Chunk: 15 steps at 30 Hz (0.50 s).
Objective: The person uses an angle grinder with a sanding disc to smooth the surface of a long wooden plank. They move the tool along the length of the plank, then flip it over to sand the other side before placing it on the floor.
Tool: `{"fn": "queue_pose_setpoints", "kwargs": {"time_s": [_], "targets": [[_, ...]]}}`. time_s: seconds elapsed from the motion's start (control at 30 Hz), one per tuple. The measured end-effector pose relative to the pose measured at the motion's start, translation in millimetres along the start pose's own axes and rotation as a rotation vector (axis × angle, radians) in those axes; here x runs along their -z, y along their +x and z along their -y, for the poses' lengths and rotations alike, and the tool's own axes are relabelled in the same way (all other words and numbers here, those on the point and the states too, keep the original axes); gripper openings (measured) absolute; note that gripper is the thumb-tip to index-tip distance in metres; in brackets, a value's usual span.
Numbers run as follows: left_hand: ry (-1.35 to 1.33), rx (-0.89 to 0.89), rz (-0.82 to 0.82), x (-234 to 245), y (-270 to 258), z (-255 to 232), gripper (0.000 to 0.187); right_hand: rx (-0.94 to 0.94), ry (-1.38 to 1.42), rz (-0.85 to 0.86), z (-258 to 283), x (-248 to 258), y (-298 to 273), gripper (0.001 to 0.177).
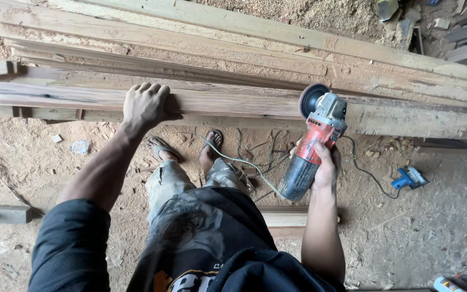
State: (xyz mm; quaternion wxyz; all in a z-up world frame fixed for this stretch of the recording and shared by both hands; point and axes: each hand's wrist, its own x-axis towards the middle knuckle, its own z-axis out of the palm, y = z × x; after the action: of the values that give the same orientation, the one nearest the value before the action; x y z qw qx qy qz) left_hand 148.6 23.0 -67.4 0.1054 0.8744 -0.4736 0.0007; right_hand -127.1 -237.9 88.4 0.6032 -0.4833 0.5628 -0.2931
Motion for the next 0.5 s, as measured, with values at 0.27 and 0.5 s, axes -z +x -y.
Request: {"fn": "queue_pose_setpoints", "kwargs": {"time_s": [0.27, 0.5], "targets": [[-0.157, -0.090, 0.201, -57.4, 67.5, -119.1, 0.046, 0.064, 0.087, 0.056, 35.6, 3.4, 10.0, 0.033], [-0.202, -0.286, -0.016, -76.4, 47.5, -116.9, 0.085, 0.084, 0.079, -0.013, 51.8, 4.0, 8.8, 0.029]]}}
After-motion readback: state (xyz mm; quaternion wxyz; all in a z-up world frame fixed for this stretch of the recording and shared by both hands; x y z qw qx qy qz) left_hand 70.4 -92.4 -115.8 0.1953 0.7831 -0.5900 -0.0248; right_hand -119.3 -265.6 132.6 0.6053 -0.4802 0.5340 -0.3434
